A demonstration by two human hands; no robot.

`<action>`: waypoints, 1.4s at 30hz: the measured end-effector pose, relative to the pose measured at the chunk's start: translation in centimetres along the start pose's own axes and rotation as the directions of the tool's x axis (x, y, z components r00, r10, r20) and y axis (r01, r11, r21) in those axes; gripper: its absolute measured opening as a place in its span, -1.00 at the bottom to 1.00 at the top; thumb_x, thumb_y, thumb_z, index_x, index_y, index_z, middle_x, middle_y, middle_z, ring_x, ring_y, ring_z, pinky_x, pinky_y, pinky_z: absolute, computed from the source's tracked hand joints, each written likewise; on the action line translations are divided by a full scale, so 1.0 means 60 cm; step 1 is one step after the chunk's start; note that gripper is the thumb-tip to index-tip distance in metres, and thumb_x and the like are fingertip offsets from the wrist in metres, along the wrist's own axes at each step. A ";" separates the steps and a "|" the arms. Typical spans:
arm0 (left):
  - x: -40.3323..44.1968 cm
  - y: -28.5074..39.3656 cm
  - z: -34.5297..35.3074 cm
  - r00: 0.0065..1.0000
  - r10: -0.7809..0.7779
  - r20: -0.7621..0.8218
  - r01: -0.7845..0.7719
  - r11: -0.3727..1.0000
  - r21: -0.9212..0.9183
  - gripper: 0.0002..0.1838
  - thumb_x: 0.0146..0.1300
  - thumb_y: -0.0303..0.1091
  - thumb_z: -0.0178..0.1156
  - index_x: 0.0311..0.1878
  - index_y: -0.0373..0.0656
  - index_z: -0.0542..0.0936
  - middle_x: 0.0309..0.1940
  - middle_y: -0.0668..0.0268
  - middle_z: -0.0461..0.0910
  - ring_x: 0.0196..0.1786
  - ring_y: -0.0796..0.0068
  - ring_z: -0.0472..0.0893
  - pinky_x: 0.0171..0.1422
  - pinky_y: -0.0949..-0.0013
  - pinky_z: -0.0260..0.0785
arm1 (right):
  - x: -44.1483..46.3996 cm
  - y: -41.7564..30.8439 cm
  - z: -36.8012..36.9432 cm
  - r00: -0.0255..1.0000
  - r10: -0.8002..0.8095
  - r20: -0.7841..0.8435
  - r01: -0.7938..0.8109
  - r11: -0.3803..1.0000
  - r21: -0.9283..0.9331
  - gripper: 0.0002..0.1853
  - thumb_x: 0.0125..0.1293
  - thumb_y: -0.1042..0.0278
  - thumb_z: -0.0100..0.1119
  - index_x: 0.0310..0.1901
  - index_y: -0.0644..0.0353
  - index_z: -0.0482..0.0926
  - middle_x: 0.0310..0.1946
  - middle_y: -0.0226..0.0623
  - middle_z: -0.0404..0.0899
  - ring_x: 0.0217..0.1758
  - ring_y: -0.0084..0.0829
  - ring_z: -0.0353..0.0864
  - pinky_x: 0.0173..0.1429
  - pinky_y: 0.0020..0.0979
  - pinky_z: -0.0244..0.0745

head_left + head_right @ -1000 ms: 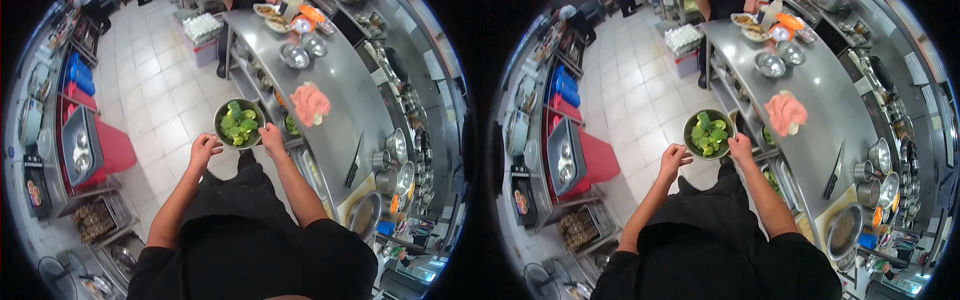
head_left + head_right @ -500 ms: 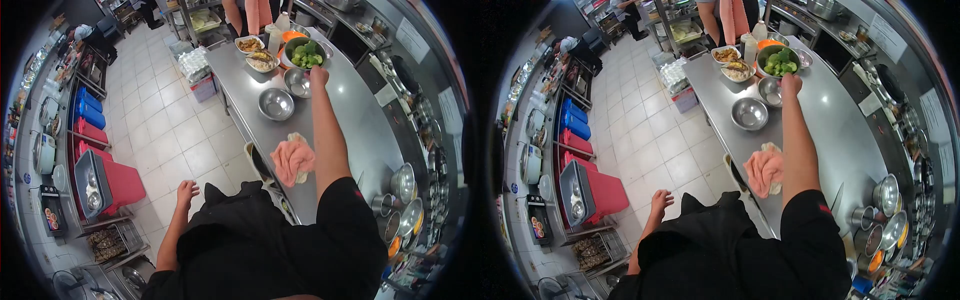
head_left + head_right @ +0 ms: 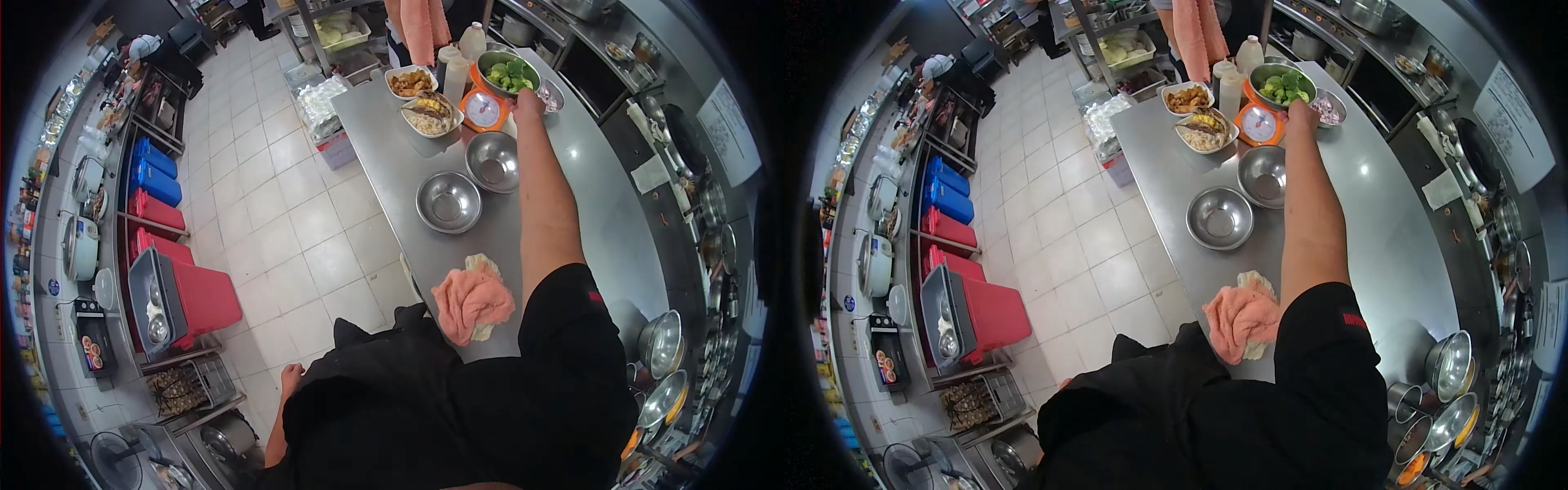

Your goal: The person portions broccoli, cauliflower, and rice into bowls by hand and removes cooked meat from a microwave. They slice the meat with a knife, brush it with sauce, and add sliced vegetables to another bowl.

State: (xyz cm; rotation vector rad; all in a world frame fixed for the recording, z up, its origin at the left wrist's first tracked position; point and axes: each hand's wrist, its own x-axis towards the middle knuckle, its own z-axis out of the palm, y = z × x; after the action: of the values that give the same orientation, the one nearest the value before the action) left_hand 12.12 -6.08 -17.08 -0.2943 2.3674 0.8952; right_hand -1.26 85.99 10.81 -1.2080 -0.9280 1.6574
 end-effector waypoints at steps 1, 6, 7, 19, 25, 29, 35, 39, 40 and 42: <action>-0.010 0.011 0.004 1.000 -0.021 -0.006 0.021 1.000 -0.019 -0.71 0.22 -0.26 0.11 -0.23 -0.34 0.59 -0.34 0.16 0.66 -0.28 0.42 0.62 -0.16 0.35 0.50 | 0.008 0.002 -0.005 0.999 -0.013 0.041 0.014 1.000 -0.005 -0.71 0.19 0.50 -0.08 -0.06 0.44 0.39 -0.38 -0.01 0.53 -0.52 -0.33 0.54 -0.49 -0.35 0.56; -0.014 0.050 0.036 0.997 -0.073 -0.015 0.070 0.985 -0.161 -0.71 0.21 -0.26 0.12 -0.23 -0.35 0.59 -0.35 0.18 0.67 -0.29 0.44 0.62 -0.15 0.36 0.49 | 0.063 0.035 -0.051 0.982 0.039 0.186 -0.056 0.994 0.089 -0.81 0.25 0.33 -0.05 -0.30 0.31 0.44 -0.49 -0.15 0.50 -0.54 -0.35 0.50 -0.42 -0.29 0.56; -0.010 0.060 0.039 0.997 -0.071 -0.006 0.069 0.986 -0.154 -0.71 0.21 -0.26 0.13 -0.23 -0.35 0.59 -0.35 0.18 0.67 -0.30 0.44 0.62 -0.16 0.37 0.49 | 0.061 0.042 -0.064 0.984 0.049 0.172 -0.070 0.990 0.122 -0.80 0.25 0.31 -0.05 -0.34 0.29 0.43 -0.51 -0.17 0.48 -0.54 -0.34 0.50 -0.40 -0.27 0.57; -0.035 0.221 0.004 0.988 -0.129 0.088 0.148 0.954 -0.263 -0.77 0.28 -0.30 0.09 -0.10 -0.24 0.51 -0.32 0.29 0.56 -0.35 0.42 0.61 -0.35 0.38 0.49 | 0.092 0.089 -0.099 0.937 0.122 0.327 -0.164 0.981 0.104 -0.90 0.23 0.43 0.13 -0.36 0.28 0.47 -0.50 -0.22 0.50 -0.49 -0.31 0.55 -0.36 -0.27 0.60; -0.039 0.227 0.013 0.988 -0.129 0.088 0.147 0.958 -0.245 -0.79 0.28 -0.33 0.10 -0.13 -0.27 0.51 -0.35 0.27 0.56 -0.35 0.43 0.61 -0.35 0.42 0.50 | 0.069 0.100 -0.049 0.922 0.111 0.370 -0.170 0.977 0.130 -0.83 0.25 0.46 0.19 -0.21 0.36 0.46 -0.44 -0.16 0.51 -0.47 -0.29 0.58 -0.35 -0.26 0.65; -0.043 0.206 0.022 0.996 -0.071 0.060 0.081 0.980 -0.180 -0.79 0.27 -0.35 0.12 -0.19 -0.33 0.53 -0.37 0.27 0.57 -0.36 0.46 0.60 -0.30 0.42 0.52 | 0.067 0.105 -0.022 0.951 0.139 0.275 -0.202 0.956 0.213 -0.78 0.25 0.48 0.18 -0.15 0.41 0.43 -0.40 -0.11 0.52 -0.42 -0.25 0.61 -0.29 -0.22 0.69; -0.039 0.169 0.027 0.994 -0.078 0.071 0.094 0.963 -0.253 -0.78 0.27 -0.36 0.11 -0.21 -0.37 0.54 -0.37 0.25 0.57 -0.36 0.47 0.59 -0.26 0.41 0.54 | 0.084 0.098 0.004 0.996 0.060 0.066 -0.077 0.949 0.307 -0.75 0.24 0.55 0.12 -0.10 0.50 0.39 -0.23 0.04 0.51 -0.38 -0.15 0.63 -0.35 -0.21 0.71; -0.032 0.151 0.033 0.995 -0.069 0.066 0.085 0.954 -0.286 -0.79 0.26 -0.35 0.12 -0.24 -0.35 0.55 -0.40 0.27 0.57 -0.36 0.50 0.57 -0.25 0.44 0.50 | 0.068 0.084 -0.013 0.999 0.025 0.038 -0.035 0.949 0.314 -0.72 0.18 0.60 0.06 -0.07 0.51 0.38 -0.17 0.06 0.51 -0.40 -0.14 0.63 -0.33 -0.21 0.71; -0.028 0.142 0.038 0.996 -0.061 0.065 0.076 0.965 -0.252 -0.79 0.25 -0.35 0.12 -0.24 -0.34 0.56 -0.40 0.28 0.58 -0.36 0.51 0.57 -0.25 0.45 0.49 | 0.072 0.086 -0.021 0.999 0.027 0.038 -0.038 0.948 0.315 -0.73 0.17 0.61 0.05 -0.08 0.49 0.39 -0.20 0.04 0.52 -0.40 -0.15 0.63 -0.32 -0.20 0.71; -0.017 0.121 0.045 0.997 -0.045 0.069 0.056 0.984 -0.171 -0.79 0.24 -0.33 0.13 -0.25 -0.32 0.57 -0.42 0.30 0.58 -0.34 0.53 0.57 -0.24 0.46 0.45 | 0.087 0.089 -0.041 0.984 0.081 0.160 -0.117 0.965 0.233 -0.78 0.24 0.53 0.04 -0.10 0.43 0.39 -0.27 -0.04 0.53 -0.36 -0.20 0.62 -0.25 -0.21 0.70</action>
State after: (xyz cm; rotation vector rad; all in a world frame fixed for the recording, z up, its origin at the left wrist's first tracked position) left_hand 11.28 1.15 -14.27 -0.3869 2.2167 1.0721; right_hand -0.89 89.19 3.65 -0.9888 -0.7383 1.9016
